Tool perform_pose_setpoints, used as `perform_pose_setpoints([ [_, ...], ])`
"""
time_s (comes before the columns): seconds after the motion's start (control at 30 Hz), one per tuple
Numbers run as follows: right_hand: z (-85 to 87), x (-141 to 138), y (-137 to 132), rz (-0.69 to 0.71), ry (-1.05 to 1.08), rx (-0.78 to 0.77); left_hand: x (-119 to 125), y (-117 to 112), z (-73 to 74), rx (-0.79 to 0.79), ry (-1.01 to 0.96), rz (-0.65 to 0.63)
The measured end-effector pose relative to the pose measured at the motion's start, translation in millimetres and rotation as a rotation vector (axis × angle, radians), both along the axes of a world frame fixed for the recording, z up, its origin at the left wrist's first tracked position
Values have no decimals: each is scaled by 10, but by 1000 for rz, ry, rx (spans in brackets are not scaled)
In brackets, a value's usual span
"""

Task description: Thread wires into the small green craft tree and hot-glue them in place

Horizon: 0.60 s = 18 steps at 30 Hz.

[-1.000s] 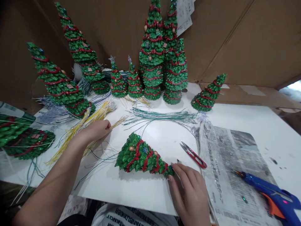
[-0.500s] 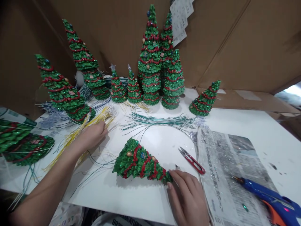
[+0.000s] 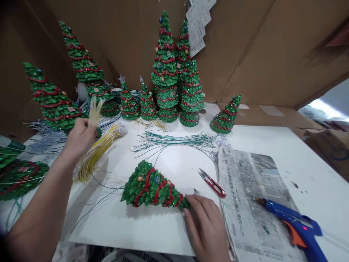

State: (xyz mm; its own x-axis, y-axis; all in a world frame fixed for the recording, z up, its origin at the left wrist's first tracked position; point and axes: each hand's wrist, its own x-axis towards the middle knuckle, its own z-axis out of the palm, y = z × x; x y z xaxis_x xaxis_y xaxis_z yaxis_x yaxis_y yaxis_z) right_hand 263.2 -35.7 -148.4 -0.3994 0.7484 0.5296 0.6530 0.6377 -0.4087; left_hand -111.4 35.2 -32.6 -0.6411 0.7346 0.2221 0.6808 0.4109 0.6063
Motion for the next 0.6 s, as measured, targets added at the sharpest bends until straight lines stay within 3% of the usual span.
perform_pose_setpoints([
  [0.07, -4, -3, -1, -2, 3, -13, 149, 104, 200, 56, 89, 93],
  [0.1, -8, -3, -2, -2, 7, -21, 247, 155, 278, 65, 120, 79],
  [0.17, -15, -3, -1, 1, 17, -35, 479, 250, 357, 16, 138, -97],
  [0.2, -17, -4, 0, 1, 22, -42, 604, 296, 351, -49, 120, -254],
  [0.3, -16, -16, 5, 0, 50, -73, 953, 422, 178, -272, 38, -792],
  [0.37, -13, -28, 6, -4, 67, -103, 1119, 498, 2, -389, -1, -1047],
  [0.47, -6, -39, 3, -11, 70, -132, 1223, 595, -219, -511, -13, -1225],
  [0.6, 4, -38, -4, -14, 76, -145, 1174, 675, -338, -636, -40, -1279],
])
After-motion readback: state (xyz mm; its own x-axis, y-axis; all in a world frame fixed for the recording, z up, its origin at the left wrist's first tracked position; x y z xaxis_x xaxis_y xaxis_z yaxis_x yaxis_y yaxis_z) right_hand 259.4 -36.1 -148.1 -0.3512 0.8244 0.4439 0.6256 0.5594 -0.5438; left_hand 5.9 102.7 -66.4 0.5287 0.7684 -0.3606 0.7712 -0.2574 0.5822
